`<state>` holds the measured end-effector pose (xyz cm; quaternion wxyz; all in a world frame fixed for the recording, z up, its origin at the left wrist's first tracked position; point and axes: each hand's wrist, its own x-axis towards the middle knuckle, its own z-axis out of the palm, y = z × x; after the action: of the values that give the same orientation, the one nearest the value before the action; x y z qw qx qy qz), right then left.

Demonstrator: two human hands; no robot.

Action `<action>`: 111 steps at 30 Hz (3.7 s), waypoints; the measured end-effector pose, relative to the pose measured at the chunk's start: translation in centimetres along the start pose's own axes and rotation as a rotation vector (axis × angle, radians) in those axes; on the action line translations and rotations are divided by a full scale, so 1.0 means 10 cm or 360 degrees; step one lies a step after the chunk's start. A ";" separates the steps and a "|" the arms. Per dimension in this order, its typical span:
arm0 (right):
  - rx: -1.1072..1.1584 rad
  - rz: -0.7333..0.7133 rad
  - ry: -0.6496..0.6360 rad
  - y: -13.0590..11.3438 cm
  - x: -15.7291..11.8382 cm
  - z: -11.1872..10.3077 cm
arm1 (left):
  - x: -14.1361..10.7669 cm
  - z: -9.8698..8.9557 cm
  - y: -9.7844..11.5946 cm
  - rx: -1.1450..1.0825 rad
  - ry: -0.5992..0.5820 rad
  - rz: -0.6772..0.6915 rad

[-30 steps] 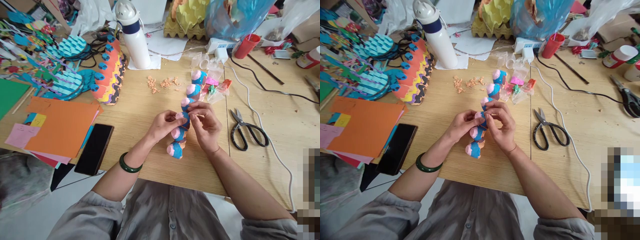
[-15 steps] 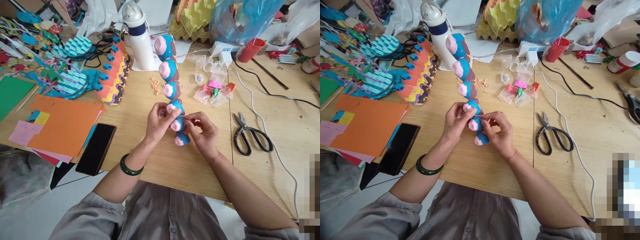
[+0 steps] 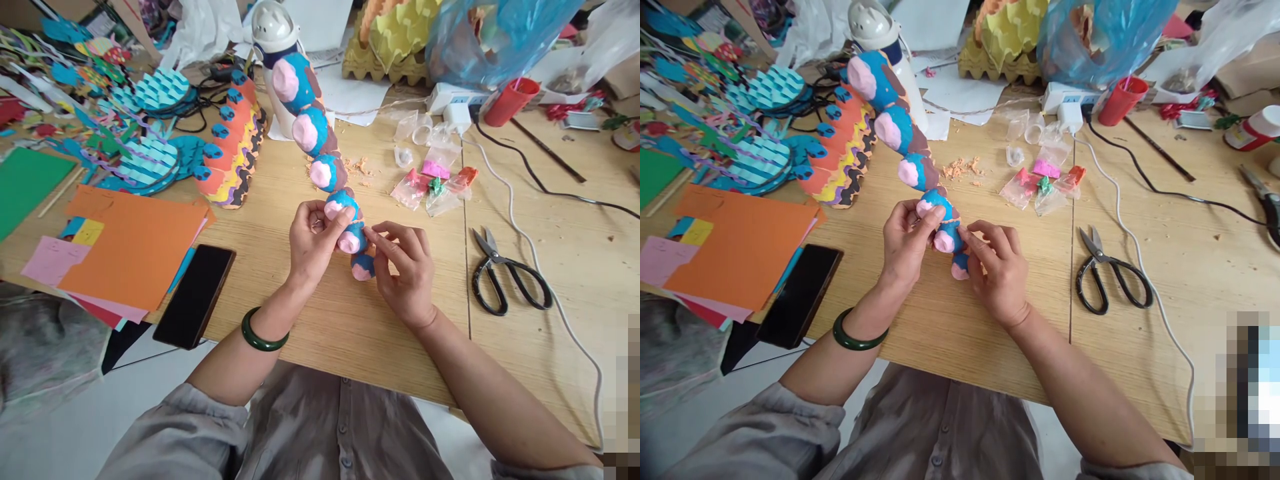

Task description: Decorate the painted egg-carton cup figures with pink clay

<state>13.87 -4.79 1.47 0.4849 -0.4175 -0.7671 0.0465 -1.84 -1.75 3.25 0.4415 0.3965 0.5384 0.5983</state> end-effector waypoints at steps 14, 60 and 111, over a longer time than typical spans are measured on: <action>0.0872 0.1051 -0.0033 -0.06 0.07 -0.02 | 0.00 0.00 -0.03 -0.0031 -0.0071 0.0070; 0.1618 0.1423 -0.0551 0.10 0.14 -0.12 | -0.01 0.00 -0.07 0.0002 -0.0209 0.0033; 0.1678 0.1662 -0.0694 0.05 0.18 -0.12 | -0.06 0.01 -0.05 0.0136 -0.0213 0.0140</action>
<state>14.81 -3.63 3.07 0.3729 -0.4204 -0.4254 0.7094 -1.52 -2.25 2.74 0.4324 0.4773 0.5147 0.5659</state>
